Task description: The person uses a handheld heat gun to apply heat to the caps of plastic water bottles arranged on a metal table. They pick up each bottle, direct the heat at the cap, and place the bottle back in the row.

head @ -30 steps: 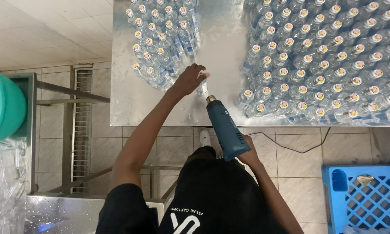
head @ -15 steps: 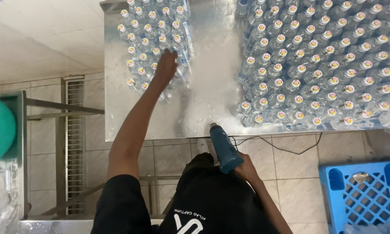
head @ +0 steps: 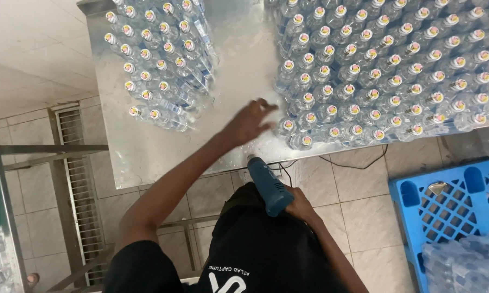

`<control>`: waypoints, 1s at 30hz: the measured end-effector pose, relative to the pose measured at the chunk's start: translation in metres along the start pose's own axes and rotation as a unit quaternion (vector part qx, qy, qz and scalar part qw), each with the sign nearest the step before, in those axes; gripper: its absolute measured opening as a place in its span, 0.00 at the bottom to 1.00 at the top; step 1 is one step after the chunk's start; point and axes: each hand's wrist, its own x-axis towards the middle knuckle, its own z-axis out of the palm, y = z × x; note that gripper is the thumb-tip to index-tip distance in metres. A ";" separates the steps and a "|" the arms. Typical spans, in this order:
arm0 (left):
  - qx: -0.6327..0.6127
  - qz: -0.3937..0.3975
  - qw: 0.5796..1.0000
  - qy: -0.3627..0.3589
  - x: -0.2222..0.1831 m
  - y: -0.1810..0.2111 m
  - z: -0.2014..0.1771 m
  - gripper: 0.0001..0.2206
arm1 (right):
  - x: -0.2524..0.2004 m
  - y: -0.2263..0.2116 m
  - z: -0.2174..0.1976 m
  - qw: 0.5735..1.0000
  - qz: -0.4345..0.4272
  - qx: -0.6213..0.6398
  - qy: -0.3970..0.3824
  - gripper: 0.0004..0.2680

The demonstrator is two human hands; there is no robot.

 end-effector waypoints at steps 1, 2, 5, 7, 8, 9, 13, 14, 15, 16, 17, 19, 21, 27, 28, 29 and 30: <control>-0.001 0.000 1.000 -0.003 0.007 0.010 0.015 0.24 | 0.001 -0.001 0.000 1.000 0.002 0.002 0.001 0.13; 0.048 0.057 0.997 -0.029 0.013 0.020 0.030 0.25 | 0.001 -0.003 0.000 1.000 -0.010 0.007 -0.003 0.13; 0.117 0.118 0.984 -0.058 0.034 -0.009 0.094 0.24 | 0.000 0.009 0.000 0.999 -0.038 0.020 -0.010 0.12; 0.142 0.120 0.981 -0.058 0.041 -0.029 0.106 0.22 | 0.000 0.024 0.001 0.998 -0.059 0.025 -0.017 0.11; 0.130 0.089 0.985 -0.076 0.040 -0.029 0.094 0.20 | -0.001 0.033 0.002 0.998 -0.066 0.019 -0.009 0.11; 0.118 0.057 0.987 -0.094 0.039 -0.029 0.081 0.19 | -0.001 0.041 0.003 0.997 -0.073 0.012 -0.002 0.10; 0.050 -0.110 0.989 -0.088 0.012 -0.040 0.027 0.21 | -0.010 0.022 -0.007 0.997 -0.068 0.024 0.020 0.09; 0.057 -0.145 0.986 -0.064 0.004 -0.045 0.017 0.20 | -0.010 0.015 -0.011 0.997 -0.071 0.028 0.018 0.10; 0.063 -0.181 0.981 -0.039 -0.005 -0.049 0.009 0.19 | -0.012 0.008 -0.016 0.997 -0.074 0.031 0.015 0.10; 0.065 -0.186 0.980 -0.036 -0.011 -0.057 0.005 0.19 | -0.014 -0.004 -0.021 0.997 -0.077 0.031 0.009 0.10; 0.083 -0.211 0.973 -0.032 -0.017 -0.064 0.001 0.19 | -0.013 -0.017 -0.027 0.996 -0.086 -0.006 -0.007 0.10; 0.104 -0.242 0.964 -0.024 -0.031 -0.080 -0.008 0.20 | -0.008 -0.014 -0.032 0.994 -0.100 -0.043 -0.030 0.10; 0.102 -0.267 0.958 -0.001 -0.044 -0.096 -0.012 0.21 | 0.002 0.017 -0.029 0.996 -0.089 -0.003 -0.026 0.10; 0.093 -0.279 0.955 0.034 -0.058 -0.088 -0.019 0.18 | 0.027 -0.026 -0.028 0.986 -0.151 -0.046 -0.043 0.08; 0.094 -0.279 0.955 0.036 -0.057 -0.082 -0.022 0.18 | 0.033 -0.019 -0.025 0.986 -0.154 -0.047 -0.044 0.08; 0.103 -0.280 0.954 0.033 -0.056 -0.075 -0.023 0.19 | 0.037 -0.011 -0.020 0.990 -0.130 -0.027 -0.045 0.08; 0.113 -0.281 0.953 0.029 -0.055 -0.069 -0.025 0.21 | 0.041 -0.003 -0.016 0.993 -0.107 -0.008 -0.047 0.09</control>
